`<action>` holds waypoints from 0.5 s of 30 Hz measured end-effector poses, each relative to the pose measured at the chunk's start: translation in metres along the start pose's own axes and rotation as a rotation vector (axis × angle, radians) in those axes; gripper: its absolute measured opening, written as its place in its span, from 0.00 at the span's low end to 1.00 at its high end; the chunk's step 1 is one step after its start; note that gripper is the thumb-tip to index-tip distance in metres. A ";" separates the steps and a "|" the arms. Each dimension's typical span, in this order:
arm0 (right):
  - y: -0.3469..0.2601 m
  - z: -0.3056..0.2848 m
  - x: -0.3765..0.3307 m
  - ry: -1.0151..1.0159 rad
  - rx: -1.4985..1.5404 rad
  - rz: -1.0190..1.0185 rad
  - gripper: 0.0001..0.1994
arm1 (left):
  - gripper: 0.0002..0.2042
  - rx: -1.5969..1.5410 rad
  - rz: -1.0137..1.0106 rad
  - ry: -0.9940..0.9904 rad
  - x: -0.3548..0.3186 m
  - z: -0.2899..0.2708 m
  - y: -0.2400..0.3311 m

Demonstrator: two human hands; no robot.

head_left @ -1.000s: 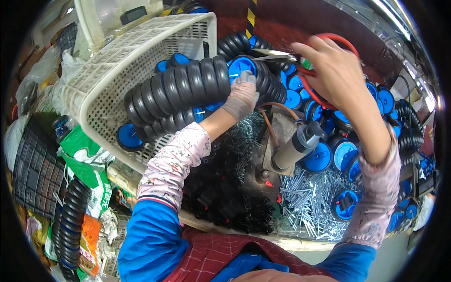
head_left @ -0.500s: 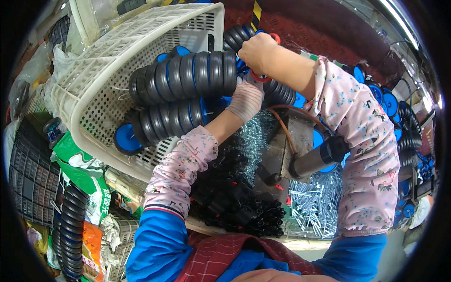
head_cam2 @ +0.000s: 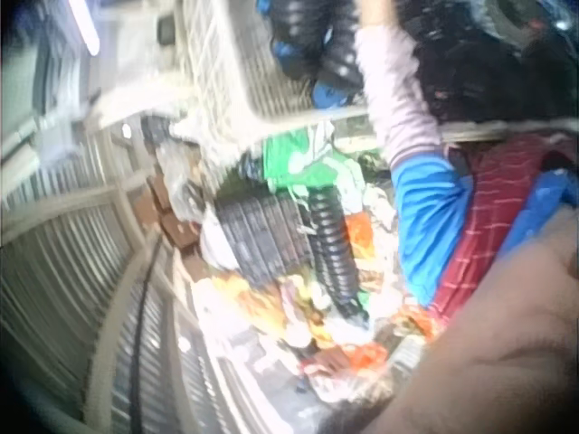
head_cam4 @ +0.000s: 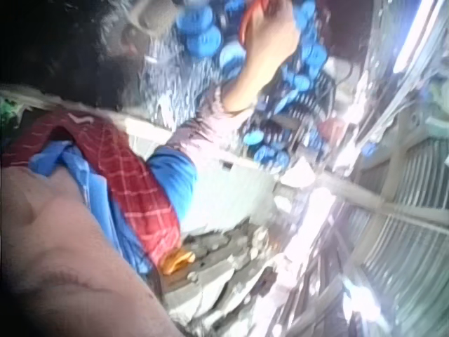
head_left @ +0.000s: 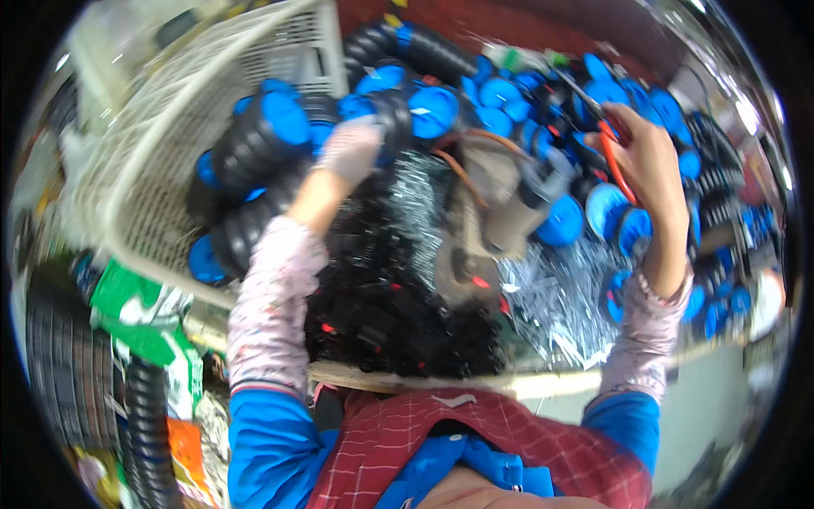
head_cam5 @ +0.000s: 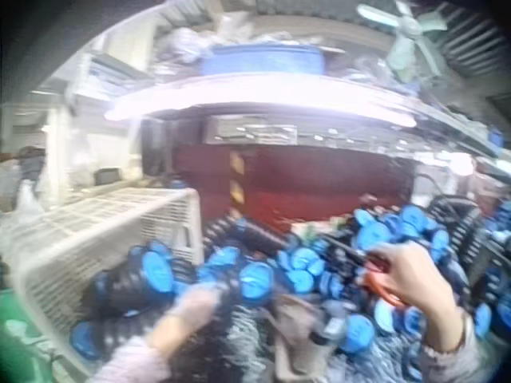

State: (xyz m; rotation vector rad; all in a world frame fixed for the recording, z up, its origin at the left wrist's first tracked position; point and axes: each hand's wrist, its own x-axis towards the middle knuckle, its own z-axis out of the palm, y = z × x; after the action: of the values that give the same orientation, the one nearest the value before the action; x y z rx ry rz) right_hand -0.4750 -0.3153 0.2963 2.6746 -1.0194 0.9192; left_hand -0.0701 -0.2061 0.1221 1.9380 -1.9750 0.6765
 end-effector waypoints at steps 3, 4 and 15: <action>0.099 -0.011 -0.141 0.086 0.252 0.520 0.27 | 0.18 -0.155 -0.057 -0.128 0.001 -0.050 0.055; 0.120 -0.013 -0.183 0.128 0.200 0.673 0.28 | 0.19 -0.180 -0.060 -0.047 -0.014 -0.058 0.058; 0.283 0.056 -0.442 0.129 -0.328 1.398 0.26 | 0.15 -0.586 -0.194 -0.161 -0.122 -0.132 0.134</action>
State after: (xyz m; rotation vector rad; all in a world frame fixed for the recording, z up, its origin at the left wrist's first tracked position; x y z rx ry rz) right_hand -0.8869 -0.3019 -0.0325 1.3184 -2.6996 0.8561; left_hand -0.2125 -0.0351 0.1541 1.8068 -1.7687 -0.1108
